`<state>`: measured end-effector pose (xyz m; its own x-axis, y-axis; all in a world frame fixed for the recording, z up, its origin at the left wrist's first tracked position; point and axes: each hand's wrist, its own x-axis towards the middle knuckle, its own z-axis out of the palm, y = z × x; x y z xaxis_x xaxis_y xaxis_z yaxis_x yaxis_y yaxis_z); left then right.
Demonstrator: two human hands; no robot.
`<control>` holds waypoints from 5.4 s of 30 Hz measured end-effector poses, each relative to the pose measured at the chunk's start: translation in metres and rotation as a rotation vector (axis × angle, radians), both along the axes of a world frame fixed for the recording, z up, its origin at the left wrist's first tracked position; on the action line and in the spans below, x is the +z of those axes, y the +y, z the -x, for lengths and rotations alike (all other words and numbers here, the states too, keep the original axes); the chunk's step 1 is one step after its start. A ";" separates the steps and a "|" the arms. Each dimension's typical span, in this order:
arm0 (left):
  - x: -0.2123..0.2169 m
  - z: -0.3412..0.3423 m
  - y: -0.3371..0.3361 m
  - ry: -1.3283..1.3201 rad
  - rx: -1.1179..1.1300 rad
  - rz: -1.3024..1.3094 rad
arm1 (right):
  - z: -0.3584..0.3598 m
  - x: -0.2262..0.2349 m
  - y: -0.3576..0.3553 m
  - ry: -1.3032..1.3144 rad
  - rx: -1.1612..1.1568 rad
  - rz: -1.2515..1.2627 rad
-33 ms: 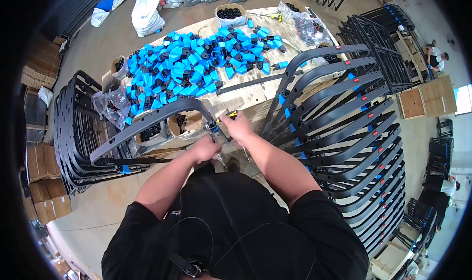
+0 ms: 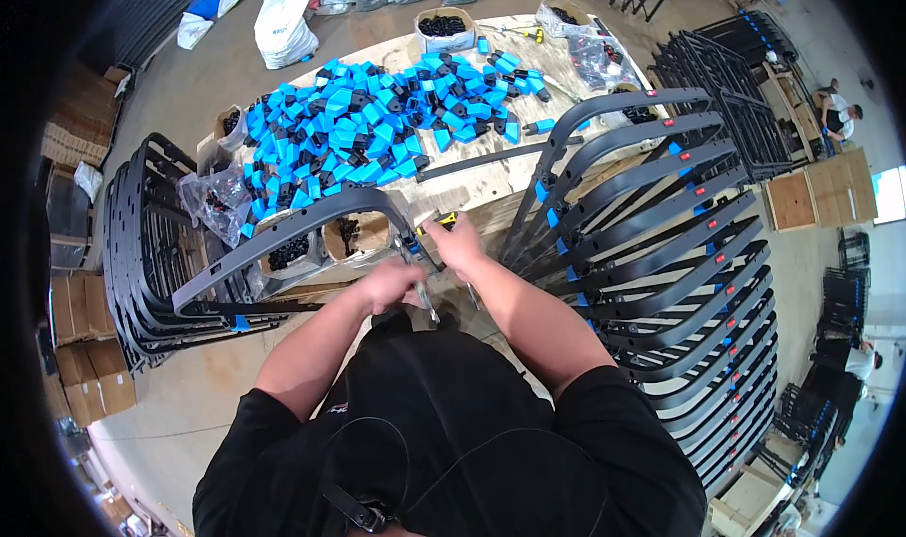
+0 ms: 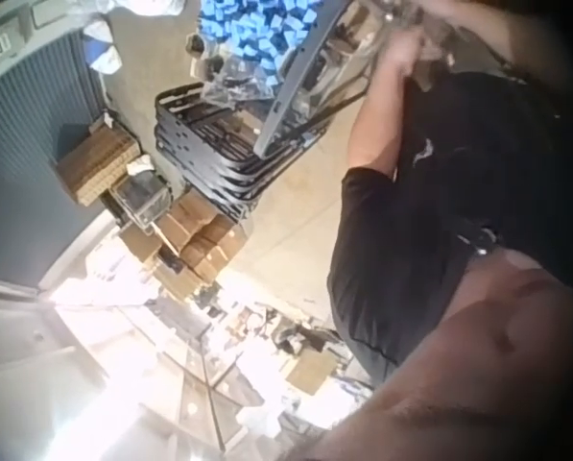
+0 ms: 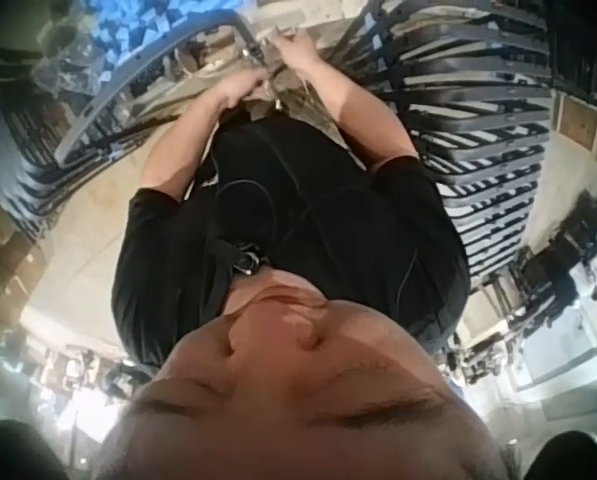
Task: The recorder assembles a metal frame by attaching blue plastic end-caps and hardware components using a manual tool.
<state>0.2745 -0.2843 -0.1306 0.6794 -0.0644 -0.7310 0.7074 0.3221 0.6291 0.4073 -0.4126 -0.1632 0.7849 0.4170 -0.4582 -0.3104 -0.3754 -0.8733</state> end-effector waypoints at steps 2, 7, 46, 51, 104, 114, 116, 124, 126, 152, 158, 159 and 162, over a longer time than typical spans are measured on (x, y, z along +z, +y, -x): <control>0.022 -0.001 0.014 0.004 0.495 0.751 | 0.007 0.001 -0.001 -0.012 -0.022 -0.042; -0.013 0.004 -0.003 -0.079 -0.350 -0.779 | 0.004 -0.002 0.005 -0.045 0.035 0.063; -0.009 0.001 0.012 -0.054 0.434 0.742 | 0.012 -0.001 -0.003 -0.160 -0.010 -0.002; -0.030 0.020 -0.036 -0.311 0.149 -0.463 | 0.005 0.006 0.000 -0.129 0.046 0.079; 0.015 0.069 0.068 0.051 0.627 -0.301 | 0.008 0.027 -0.014 -0.469 0.078 0.367; -0.046 0.223 0.070 0.200 0.280 -0.456 | 0.086 0.047 -0.017 0.023 0.560 0.171; -0.039 0.243 0.079 0.163 0.038 -0.634 | 0.095 0.038 0.029 0.152 0.457 0.051; -0.042 0.324 0.119 0.144 0.221 -0.663 | 0.103 0.034 0.114 0.196 0.165 0.149; -0.051 0.350 0.131 0.162 0.254 -0.634 | 0.125 0.033 0.093 -0.168 0.275 0.254; -0.051 0.304 0.239 0.116 0.877 -1.233 | 0.060 -0.028 0.064 -0.463 0.098 0.461; -0.064 0.321 0.258 0.291 0.609 -1.076 | 0.045 0.012 0.065 -0.285 0.440 0.802; -0.062 0.331 0.262 0.415 0.492 -1.082 | 0.046 0.014 0.067 -0.263 0.469 0.798; -0.025 0.308 0.264 0.542 0.347 -0.859 | 0.048 0.003 0.053 -0.351 0.442 0.740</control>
